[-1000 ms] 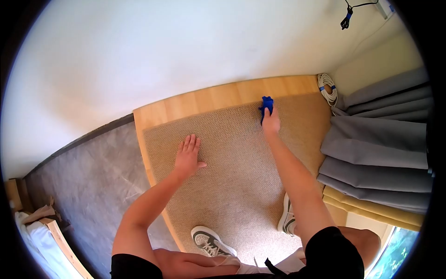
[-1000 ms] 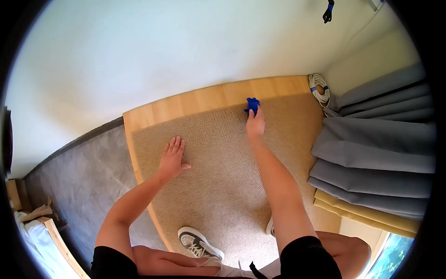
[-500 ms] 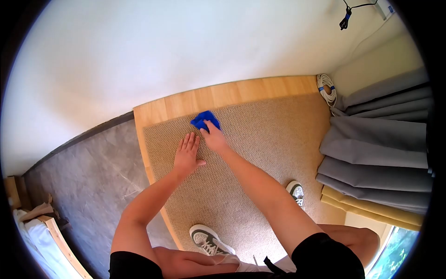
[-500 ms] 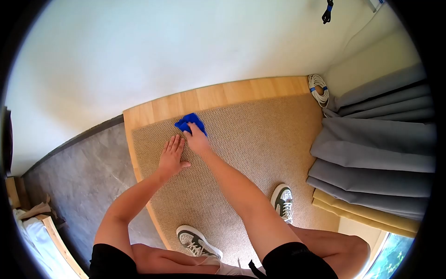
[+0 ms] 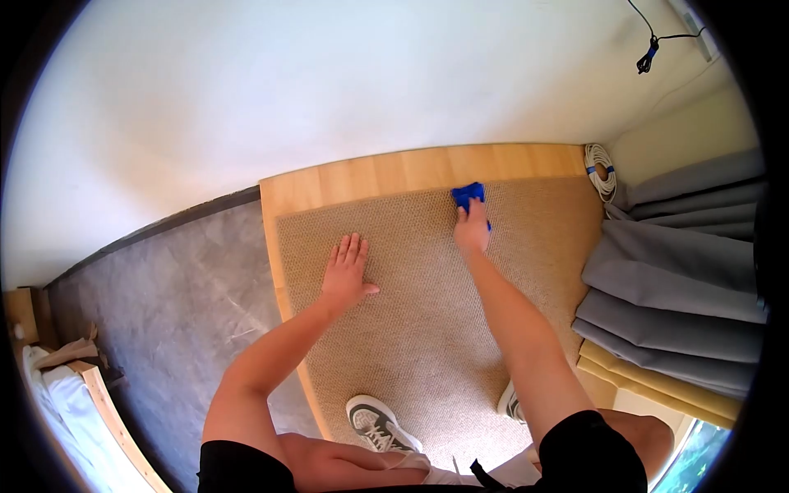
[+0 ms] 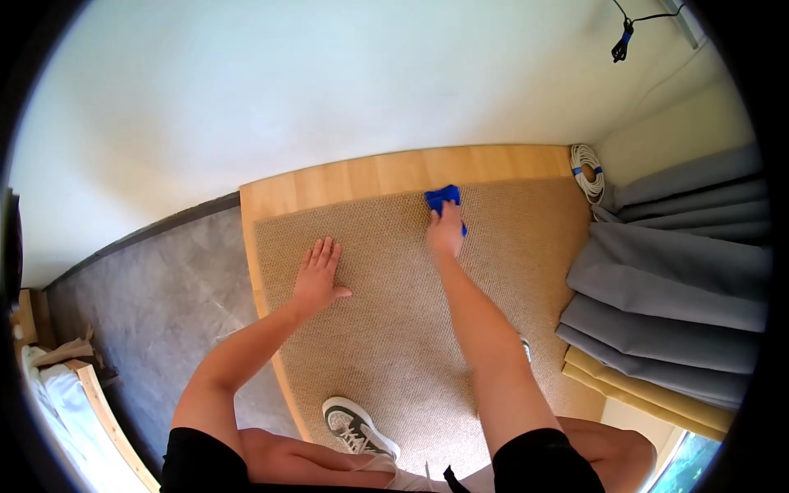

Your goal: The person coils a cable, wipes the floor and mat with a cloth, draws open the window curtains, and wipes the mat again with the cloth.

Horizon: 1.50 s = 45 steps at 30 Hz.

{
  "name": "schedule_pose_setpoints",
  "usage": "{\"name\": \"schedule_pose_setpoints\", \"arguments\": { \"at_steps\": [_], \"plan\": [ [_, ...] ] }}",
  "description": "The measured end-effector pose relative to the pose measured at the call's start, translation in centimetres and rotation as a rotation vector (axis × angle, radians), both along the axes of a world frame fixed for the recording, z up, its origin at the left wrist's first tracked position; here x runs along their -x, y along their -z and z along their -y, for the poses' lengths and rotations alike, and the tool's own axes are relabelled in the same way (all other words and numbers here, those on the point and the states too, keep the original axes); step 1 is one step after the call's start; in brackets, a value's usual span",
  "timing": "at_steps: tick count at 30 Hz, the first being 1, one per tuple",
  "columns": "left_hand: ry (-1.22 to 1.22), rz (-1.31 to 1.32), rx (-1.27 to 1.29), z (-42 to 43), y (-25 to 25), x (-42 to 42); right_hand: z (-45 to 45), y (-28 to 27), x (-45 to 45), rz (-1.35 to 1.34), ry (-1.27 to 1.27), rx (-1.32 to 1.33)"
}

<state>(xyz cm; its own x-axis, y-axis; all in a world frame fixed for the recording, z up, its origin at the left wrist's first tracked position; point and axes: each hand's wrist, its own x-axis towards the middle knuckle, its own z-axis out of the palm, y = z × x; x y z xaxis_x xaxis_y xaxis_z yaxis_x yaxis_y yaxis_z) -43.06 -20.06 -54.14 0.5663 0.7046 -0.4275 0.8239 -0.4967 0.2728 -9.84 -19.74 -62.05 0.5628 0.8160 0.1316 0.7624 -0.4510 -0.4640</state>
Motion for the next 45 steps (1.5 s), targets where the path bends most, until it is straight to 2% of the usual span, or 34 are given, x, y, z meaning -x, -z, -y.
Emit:
{"name": "schedule_pose_setpoints", "arguments": {
  "at_steps": [4,6,8,9,11,14,16,18,20,21,23,26,31,33,35,36,38,39,41,43,45],
  "plan": [
    [-0.003,0.011,-0.010,0.2,0.9,0.1,-0.7,-0.2,9.9,-0.096,-0.210,0.008],
    [-0.008,0.096,-0.109,0.6,1.8,0.6,-1.3,-1.1,15.3,-0.178,-0.250,0.006],
    [-0.046,0.173,-0.155,1.4,2.5,1.3,-1.5,-2.4,19.1,-0.353,-0.324,0.021],
    [-0.081,0.250,-0.199,2.0,2.8,1.5,-1.7,-3.0,20.1,-0.352,-0.324,0.019],
    [-0.110,0.263,-0.207,3.4,3.1,1.6,-1.8,-4.2,21.4,-0.530,-0.337,0.040],
    [-0.142,0.262,-0.214,4.0,1.7,1.9,-2.4,-6.4,19.1,-0.678,-0.256,0.063],
    [-0.148,0.246,-0.214,4.3,1.2,2.4,-2.6,-9.1,16.3,-0.614,-0.060,-0.059],
    [-0.058,0.213,-0.238,4.6,1.5,2.7,-2.9,-9.0,12.4,-0.445,0.069,-0.069],
    [-0.036,0.168,-0.221,5.1,2.2,2.8,-2.8,-10.1,9.8,-0.435,0.191,0.070],
    [-0.011,0.122,-0.207,5.0,2.5,2.8,-2.7,-8.1,8.2,-0.436,0.185,0.068],
    [-0.006,0.099,-0.182,4.7,2.3,2.7,-1.8,-1.8,6.2,-0.043,-0.143,0.022],
    [-0.005,0.089,-0.164,4.8,2.5,2.9,-1.1,-1.4,8.6,0.039,-0.178,0.070],
    [-0.032,0.144,-0.200,5.3,3.3,3.0,-1.1,-2.2,16.6,-0.138,-0.260,0.018],
    [-0.029,0.155,-0.233,5.3,3.3,3.0,-0.9,-2.8,20.3,-0.178,-0.365,-0.005],
    [-0.007,0.134,-0.206,5.3,4.0,3.3,-1.2,-4.6,24.0,-0.352,-0.405,0.066],
    [0.012,0.113,-0.179,5.3,4.2,3.3,-1.6,-4.9,25.4,-0.348,-0.402,0.065],
    [0.017,0.116,-0.166,5.2,3.2,3.1,-2.1,-5.2,26.8,-0.516,-0.523,0.083],
    [0.020,0.111,-0.152,5.1,2.9,3.1,-2.2,-5.4,26.8,-0.515,-0.521,0.082],
    [0.024,0.137,-0.184,5.2,3.4,3.1,-2.9,-5.6,27.0,-0.760,-0.464,-0.020],
    [0.011,0.150,-0.221,5.1,3.9,3.2,-3.1,-6.1,25.3,-0.834,-0.268,-0.039],
    [-0.039,0.234,-0.269,5.5,4.1,3.1,-2.8,-6.2,22.4,-0.513,-0.211,-0.163]
  ]
}}
